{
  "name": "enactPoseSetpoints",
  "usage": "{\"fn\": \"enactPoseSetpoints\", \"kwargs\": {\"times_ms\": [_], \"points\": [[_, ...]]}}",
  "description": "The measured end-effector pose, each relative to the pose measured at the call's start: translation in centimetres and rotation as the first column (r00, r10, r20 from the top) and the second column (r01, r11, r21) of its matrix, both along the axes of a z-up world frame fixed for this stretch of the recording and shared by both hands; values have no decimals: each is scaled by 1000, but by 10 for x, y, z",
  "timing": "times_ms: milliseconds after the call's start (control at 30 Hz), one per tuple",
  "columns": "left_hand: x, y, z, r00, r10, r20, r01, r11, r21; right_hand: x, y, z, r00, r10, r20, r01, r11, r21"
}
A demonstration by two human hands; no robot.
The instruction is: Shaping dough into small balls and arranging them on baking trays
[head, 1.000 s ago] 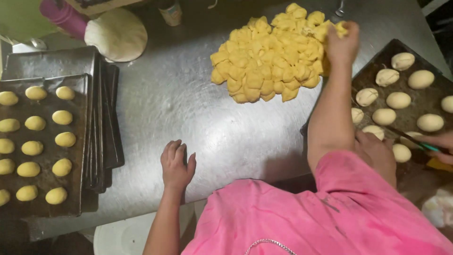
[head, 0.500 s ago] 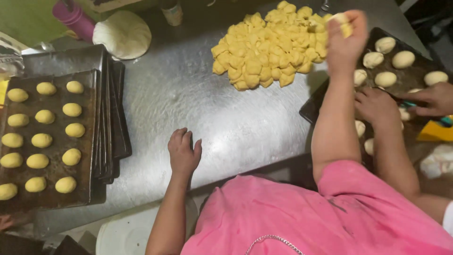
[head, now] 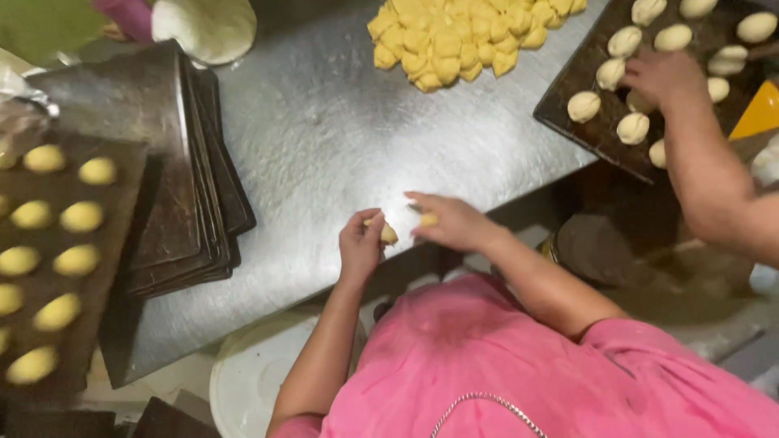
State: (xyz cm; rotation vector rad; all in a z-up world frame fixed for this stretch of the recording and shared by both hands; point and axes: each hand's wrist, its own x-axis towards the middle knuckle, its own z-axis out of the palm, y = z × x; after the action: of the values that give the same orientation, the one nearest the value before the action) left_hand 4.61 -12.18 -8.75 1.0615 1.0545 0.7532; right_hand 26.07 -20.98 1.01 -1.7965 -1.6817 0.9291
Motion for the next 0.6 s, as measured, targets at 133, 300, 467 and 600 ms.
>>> {"fn": "enactPoseSetpoints", "kwargs": {"times_ms": [133,300,467,600], "points": [[-2,-12,29,995,101,4,-101,993,59,61,-15,-22,935,-354,-23,355,934,43],[65,-2,82,983,148,110,-151,988,20,159,12,-38,853,-477,-211,519,817,251],[181,59,111,998,-63,29,55,977,205,207,49,-45,845,-494,-204,534,802,270],[309,125,128,960,-137,-246,273,661,699,211,51,-74,872,-405,-274,480,817,320]]}}
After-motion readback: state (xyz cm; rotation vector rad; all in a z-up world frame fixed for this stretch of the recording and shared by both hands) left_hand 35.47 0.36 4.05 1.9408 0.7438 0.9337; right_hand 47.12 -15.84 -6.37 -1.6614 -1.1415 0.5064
